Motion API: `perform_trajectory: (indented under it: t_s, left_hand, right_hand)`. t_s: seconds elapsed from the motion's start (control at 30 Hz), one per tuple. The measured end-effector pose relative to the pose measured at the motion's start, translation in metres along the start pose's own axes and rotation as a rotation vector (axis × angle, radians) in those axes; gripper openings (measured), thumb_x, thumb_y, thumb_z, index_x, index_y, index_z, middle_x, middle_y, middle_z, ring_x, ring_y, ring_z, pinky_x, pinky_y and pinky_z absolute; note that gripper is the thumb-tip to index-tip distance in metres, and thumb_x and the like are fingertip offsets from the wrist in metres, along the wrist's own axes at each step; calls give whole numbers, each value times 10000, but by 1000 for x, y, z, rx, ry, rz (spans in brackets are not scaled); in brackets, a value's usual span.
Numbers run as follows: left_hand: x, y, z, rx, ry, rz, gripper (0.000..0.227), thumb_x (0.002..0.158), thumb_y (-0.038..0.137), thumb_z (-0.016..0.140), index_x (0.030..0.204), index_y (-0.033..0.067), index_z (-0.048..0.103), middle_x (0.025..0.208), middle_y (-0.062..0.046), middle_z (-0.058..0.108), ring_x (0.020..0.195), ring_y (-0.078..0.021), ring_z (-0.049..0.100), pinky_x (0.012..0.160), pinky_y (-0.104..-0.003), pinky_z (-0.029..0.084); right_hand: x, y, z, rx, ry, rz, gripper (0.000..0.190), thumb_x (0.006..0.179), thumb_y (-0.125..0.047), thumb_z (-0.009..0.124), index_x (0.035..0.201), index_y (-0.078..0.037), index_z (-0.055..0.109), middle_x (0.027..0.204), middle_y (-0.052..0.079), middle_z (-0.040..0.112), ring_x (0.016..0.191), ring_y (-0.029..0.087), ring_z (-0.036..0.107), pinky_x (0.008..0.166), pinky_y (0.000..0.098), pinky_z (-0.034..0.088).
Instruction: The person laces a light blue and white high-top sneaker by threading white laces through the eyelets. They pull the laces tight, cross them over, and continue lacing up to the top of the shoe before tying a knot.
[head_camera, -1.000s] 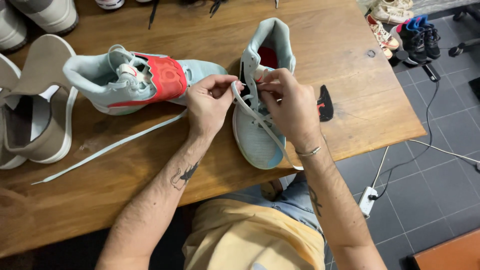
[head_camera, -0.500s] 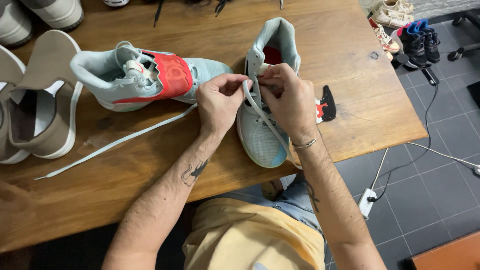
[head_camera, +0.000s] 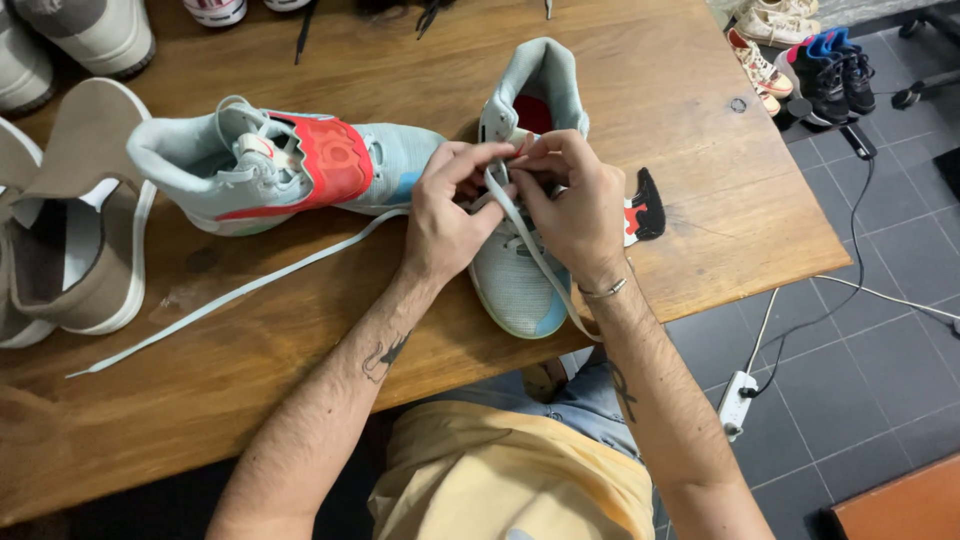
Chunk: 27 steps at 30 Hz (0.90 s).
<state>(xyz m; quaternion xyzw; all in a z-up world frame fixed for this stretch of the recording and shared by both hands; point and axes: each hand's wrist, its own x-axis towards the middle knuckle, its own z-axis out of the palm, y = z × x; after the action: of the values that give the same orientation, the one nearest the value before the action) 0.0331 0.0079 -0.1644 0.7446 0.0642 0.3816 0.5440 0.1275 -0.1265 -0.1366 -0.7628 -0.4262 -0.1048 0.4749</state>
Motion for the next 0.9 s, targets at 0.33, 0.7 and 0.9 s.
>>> perform_trajectory:
  t_s: [0.33, 0.7, 0.9]
  left_hand:
    - [-4, 16, 2, 343, -108, 3, 445, 727, 157, 784, 1133, 165, 601, 1119, -76, 524, 1092, -386, 644, 973, -516, 547]
    - [-1, 16, 0, 415, -102, 177, 371, 776, 162, 697, 1100, 76, 538, 1076, -112, 489, 959, -306, 566, 865, -420, 502]
    - [-1, 12, 1, 466, -96, 174, 306, 840, 178, 715, 1058, 79, 525, 1056, -121, 508, 969, -341, 571, 866, -455, 478]
  right_hand:
    - [-11, 0, -32, 150, 80, -10, 339, 941, 19, 770, 1029, -102, 466, 967, 48, 795, 845, 154, 771, 610, 199, 542]
    - [-30, 11, -144, 155, 239, -205, 312, 1100, 338, 582, 1145, 97, 389, 1045, 324, 642, 866, 355, 722, 606, 317, 575]
    - [-81, 78, -220, -37, 457, 113, 110, 1230, 62, 548, 1248, 63, 657, 1126, 161, 647, 1048, 234, 740, 772, 304, 623]
